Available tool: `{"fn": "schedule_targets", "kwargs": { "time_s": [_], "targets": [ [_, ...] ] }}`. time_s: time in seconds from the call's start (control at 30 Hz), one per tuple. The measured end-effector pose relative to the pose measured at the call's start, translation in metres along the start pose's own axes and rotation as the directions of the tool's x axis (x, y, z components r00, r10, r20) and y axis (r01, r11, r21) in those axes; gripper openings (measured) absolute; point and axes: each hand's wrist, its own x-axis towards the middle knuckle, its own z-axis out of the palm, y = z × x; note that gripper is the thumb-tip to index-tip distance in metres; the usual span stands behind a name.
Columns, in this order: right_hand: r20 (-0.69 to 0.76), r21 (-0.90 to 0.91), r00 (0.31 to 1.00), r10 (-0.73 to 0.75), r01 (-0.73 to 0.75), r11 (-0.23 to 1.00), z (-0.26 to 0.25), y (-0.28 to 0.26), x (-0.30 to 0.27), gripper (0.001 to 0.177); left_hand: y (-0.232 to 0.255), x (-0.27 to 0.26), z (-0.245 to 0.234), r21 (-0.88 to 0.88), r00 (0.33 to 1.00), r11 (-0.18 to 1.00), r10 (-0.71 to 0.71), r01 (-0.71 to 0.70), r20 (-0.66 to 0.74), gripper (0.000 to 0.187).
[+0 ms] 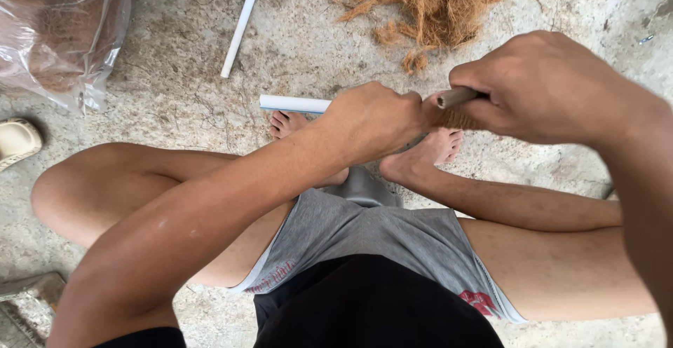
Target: The person sits on the floor and wraps a bundle of coconut coir around a long stick using a thin wire. They repeatedly wind the wire around the coir and stick to secure the material, occasionally adjusting the bundle with their hands.
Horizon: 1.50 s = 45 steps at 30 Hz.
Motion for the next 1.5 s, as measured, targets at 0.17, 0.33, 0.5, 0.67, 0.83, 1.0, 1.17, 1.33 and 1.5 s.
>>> {"fn": "schedule_targets", "kwargs": {
  "time_s": [0.17,0.33,0.5,0.67,0.83,1.0,1.17,1.33,1.5],
  "targets": [
    [0.346,0.319,0.938,0.010,-0.128,0.939,0.010,0.024,0.004,0.026,0.009,-0.006,-0.011,0.098,0.978,0.976,0.182,-0.192,0.105,0.037],
    [0.319,0.680,0.933,-0.170,-0.100,0.726,0.049,0.032,-0.001,0.033,0.017,-0.015,-0.014,-0.055,0.957,0.973,0.233,-0.226,0.176,0.025],
    [0.143,0.914,0.989,-0.046,-0.114,0.388,0.069,0.026,-0.011,0.025,0.010,-0.019,0.005,-0.257,0.971,0.937,0.238,-0.237,-0.027,0.030],
    [-0.145,0.979,0.954,0.263,0.177,-0.100,0.086,-0.005,-0.001,0.023,0.013,-0.010,0.015,-0.687,0.926,0.726,-0.240,-0.027,-0.291,0.036],
    [-0.220,0.805,0.857,0.465,0.429,-0.410,0.111,-0.032,0.014,0.023,0.025,-0.002,0.012,-0.822,0.768,0.567,-0.548,0.048,-0.332,0.045],
    [-0.129,0.891,0.738,0.663,0.380,-0.249,0.111,-0.040,0.031,0.024,0.019,0.010,0.018,-0.838,0.716,0.494,-0.669,0.229,-0.199,0.044],
    [-0.148,0.923,0.671,0.727,0.357,-0.141,0.107,-0.045,0.042,0.023,0.006,0.013,0.028,-0.737,0.732,0.640,-0.607,0.219,-0.309,0.033],
    [-0.353,0.936,0.587,0.728,0.224,0.273,0.108,-0.050,0.050,0.024,-0.008,0.003,0.032,-0.686,0.794,0.661,-0.574,0.304,-0.202,0.028],
    [-0.335,0.921,0.644,0.688,0.069,0.383,0.107,-0.055,0.048,0.024,-0.024,-0.016,0.009,-0.492,0.869,0.853,-0.368,0.174,-0.330,0.053]
  ]
}}
